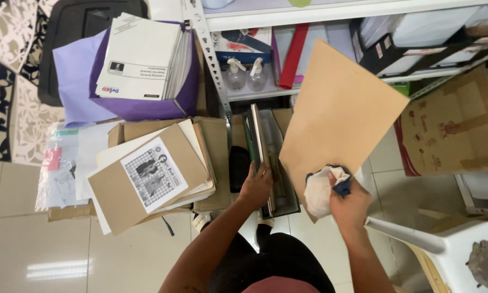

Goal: The person wipes the covers of various folders and papers with a cloth. They pick up each item from a pile on the floor, wipe both sides, and place it into a green file organizer on a shelf.

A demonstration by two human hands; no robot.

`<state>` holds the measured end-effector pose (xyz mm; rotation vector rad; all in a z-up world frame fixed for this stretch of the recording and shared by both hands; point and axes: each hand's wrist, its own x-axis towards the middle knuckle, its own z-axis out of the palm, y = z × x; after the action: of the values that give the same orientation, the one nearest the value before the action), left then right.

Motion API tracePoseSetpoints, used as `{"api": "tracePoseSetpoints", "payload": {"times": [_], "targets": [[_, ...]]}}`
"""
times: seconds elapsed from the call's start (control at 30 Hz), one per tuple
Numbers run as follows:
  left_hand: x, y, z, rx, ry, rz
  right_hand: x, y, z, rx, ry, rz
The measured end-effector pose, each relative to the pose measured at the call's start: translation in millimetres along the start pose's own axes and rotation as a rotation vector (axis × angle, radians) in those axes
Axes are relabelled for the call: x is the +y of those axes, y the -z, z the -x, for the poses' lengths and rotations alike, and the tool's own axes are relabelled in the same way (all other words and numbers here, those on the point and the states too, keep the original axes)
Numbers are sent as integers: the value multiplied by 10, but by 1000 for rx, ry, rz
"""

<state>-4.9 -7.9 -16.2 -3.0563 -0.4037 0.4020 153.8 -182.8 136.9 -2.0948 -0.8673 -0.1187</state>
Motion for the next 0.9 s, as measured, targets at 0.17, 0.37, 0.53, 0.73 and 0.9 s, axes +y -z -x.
{"api": "tracePoseSetpoints", "payload": {"times": [0.17, 0.37, 0.53, 0.73, 0.9], "targets": [[51, -172, 16, 137, 87, 82, 435, -717, 139, -140, 93, 40], [150, -191, 100, 150, 151, 157, 511, -1611, -1, -534, 95, 280], [161, -324, 209, 244, 214, 270, 624, -2145, -147, -626, 127, 405], [-287, -100, 857, 303, 233, 435, 443, -2275, -107, -813, -44, 537], [-1360, -829, 1419, -73, 540, 392, 292, -2389, 38, -788, -100, 613]]}}
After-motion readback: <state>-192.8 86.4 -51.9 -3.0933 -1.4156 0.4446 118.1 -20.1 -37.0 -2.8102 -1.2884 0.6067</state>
